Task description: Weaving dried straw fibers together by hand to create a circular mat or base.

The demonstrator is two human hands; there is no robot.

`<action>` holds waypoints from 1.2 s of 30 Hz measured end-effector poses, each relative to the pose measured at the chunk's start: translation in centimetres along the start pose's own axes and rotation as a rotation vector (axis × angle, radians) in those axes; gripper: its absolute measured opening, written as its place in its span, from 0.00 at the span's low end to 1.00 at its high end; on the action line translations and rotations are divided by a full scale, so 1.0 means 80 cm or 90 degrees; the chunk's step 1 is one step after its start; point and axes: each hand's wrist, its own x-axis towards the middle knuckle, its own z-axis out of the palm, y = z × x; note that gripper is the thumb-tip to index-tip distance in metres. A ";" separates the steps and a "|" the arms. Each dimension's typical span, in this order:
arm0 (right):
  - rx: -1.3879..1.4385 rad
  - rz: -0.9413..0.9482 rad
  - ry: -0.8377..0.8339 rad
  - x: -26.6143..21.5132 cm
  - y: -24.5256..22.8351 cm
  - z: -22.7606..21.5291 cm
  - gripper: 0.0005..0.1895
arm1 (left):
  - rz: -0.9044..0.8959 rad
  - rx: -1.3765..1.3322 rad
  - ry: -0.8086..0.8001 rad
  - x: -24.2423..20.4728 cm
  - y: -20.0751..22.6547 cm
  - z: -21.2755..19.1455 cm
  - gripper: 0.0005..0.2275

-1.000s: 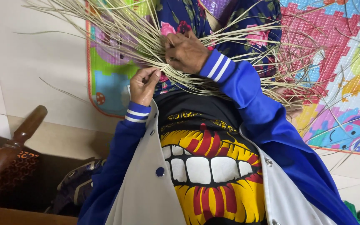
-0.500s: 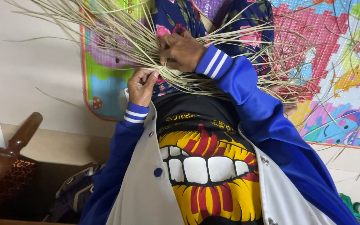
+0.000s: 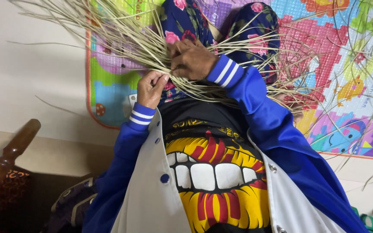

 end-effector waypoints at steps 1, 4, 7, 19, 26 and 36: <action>-0.029 -0.008 0.052 0.002 0.001 0.007 0.11 | -0.001 -0.013 -0.002 -0.001 -0.003 0.000 0.06; -0.074 -0.034 0.126 0.008 0.001 0.025 0.08 | -0.012 -0.018 -0.007 -0.004 -0.013 -0.002 0.07; -0.085 -0.062 0.156 0.009 0.004 0.034 0.09 | -0.023 -0.043 -0.033 -0.008 -0.015 -0.005 0.07; 0.028 -0.124 0.202 -0.002 -0.001 0.020 0.04 | 0.097 0.197 -0.073 0.001 0.008 -0.020 0.08; -0.008 -0.043 0.190 0.002 0.006 0.030 0.09 | -0.011 0.101 -0.003 0.002 -0.009 -0.003 0.06; -0.104 -0.130 0.341 0.047 -0.033 0.044 0.08 | 0.016 0.169 0.099 -0.011 0.018 0.002 0.11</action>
